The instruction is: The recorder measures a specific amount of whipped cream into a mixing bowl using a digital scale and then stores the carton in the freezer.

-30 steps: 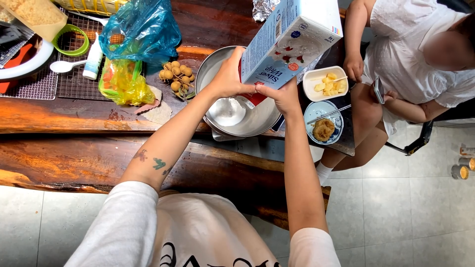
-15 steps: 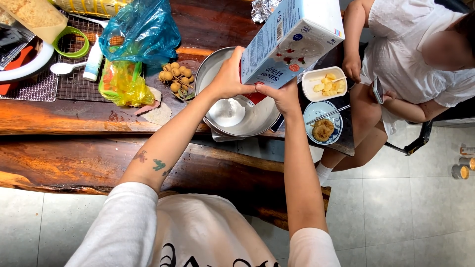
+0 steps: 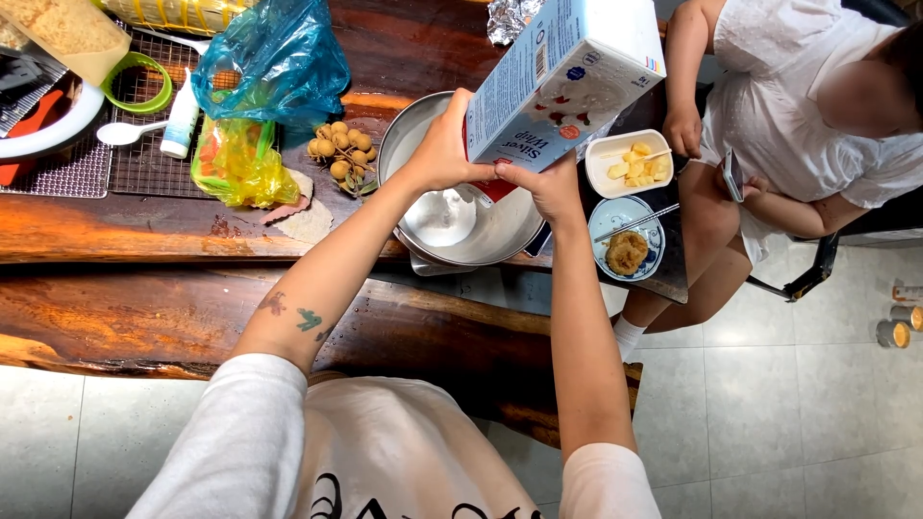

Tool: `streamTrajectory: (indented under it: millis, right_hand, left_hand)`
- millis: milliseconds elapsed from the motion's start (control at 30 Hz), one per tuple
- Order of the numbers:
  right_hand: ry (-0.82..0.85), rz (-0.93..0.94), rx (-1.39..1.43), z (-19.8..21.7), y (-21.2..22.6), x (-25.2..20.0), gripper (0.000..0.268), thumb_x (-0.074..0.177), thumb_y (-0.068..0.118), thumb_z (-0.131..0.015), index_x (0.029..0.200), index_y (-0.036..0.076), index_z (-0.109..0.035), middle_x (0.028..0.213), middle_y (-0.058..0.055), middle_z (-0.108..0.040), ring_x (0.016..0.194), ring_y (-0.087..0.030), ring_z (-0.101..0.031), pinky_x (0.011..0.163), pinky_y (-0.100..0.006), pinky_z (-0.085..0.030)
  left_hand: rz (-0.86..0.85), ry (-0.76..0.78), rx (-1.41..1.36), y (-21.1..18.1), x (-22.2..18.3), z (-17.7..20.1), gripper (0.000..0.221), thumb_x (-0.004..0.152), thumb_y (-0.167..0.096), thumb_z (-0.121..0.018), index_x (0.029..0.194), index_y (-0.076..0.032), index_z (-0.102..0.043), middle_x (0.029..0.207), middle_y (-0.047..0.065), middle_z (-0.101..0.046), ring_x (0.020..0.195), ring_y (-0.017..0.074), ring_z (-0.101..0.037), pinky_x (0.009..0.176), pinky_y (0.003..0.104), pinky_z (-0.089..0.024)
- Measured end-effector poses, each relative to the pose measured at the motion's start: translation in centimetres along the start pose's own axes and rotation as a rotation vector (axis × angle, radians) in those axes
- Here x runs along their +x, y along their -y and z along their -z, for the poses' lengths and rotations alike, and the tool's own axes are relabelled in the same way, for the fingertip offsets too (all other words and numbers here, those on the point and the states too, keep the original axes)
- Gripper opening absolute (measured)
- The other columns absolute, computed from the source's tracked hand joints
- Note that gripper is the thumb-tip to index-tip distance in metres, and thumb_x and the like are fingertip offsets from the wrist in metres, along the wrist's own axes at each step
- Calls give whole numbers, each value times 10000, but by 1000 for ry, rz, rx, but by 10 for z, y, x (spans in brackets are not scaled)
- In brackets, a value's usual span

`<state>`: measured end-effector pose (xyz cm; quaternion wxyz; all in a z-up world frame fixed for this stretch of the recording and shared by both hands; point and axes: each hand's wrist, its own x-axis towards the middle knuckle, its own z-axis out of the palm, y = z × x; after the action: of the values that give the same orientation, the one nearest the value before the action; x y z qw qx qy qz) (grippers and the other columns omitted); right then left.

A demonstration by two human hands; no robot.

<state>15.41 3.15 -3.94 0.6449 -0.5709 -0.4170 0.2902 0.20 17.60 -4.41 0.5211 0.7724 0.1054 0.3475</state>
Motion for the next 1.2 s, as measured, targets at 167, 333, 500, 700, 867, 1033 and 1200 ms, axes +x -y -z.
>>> streamTrajectory:
  millis: [167, 333, 500, 700, 867, 1033, 1200]
  right_hand:
    - [10, -6, -6, 1, -2, 0, 738, 716, -26, -853, 1357, -16, -488, 1235, -211, -672, 1068, -320, -700, 964, -400, -604]
    - [6, -14, -9, 0, -1, 0, 703, 715, -8, -863, 1328, -26, -519, 1208, -201, -684, 1044, -306, -701, 944, -383, -605]
    - [7, -18, -21, 2, -2, 1, 720, 719, -27, -852, 1343, -16, -493, 1219, -206, -679, 1049, -315, -711, 936, -391, -619]
    - [7, -2, -13, 4, -4, 1, 717, 715, -38, -852, 1343, -11, -506, 1223, -205, -679, 1055, -316, -704, 949, -391, -609]
    - [14, -9, 21, 6, -6, 0, 724, 718, -50, -845, 1354, -11, -500, 1238, -208, -674, 1063, -321, -703, 944, -394, -615]
    - [11, 0, -6, 1, 5, -2, 686, 710, -27, -854, 1322, -14, -544, 1205, -195, -694, 1034, -302, -709, 937, -377, -610]
    - [18, 17, 38, 1, 3, 1, 624, 712, -76, -841, 1272, -27, -572, 1156, -175, -701, 980, -266, -707, 887, -346, -616]
  left_hand:
    - [-1, -5, -19, 6, -1, 0, 819, 612, -244, -902, 1251, -40, -432, 1168, 159, -685, 1034, 316, -700, 898, 405, -533]
    - [16, -4, -18, 6, -2, 1, 807, 606, -225, -894, 1244, -52, -431, 1165, 151, -675, 1038, 311, -686, 904, 405, -526]
    - [9, -7, -32, 4, -1, 0, 806, 617, -235, -914, 1237, -57, -431, 1165, 146, -678, 1040, 300, -688, 909, 398, -526]
    - [6, -17, -33, 1, -1, 0, 794, 615, -243, -920, 1216, -55, -437, 1152, 143, -675, 1029, 289, -682, 904, 391, -522]
    - [-8, -20, -11, 0, -1, -2, 795, 614, -239, -898, 1217, -37, -422, 1145, 160, -672, 1011, 303, -687, 879, 402, -532]
    - [-23, -13, -19, -1, -3, -3, 824, 629, -256, -916, 1250, -45, -418, 1193, 171, -677, 1064, 325, -699, 899, 422, -534]
    - [-40, -16, -21, 3, -3, -4, 829, 658, -273, -916, 1274, -38, -414, 1205, 180, -671, 1065, 320, -698, 895, 406, -533]
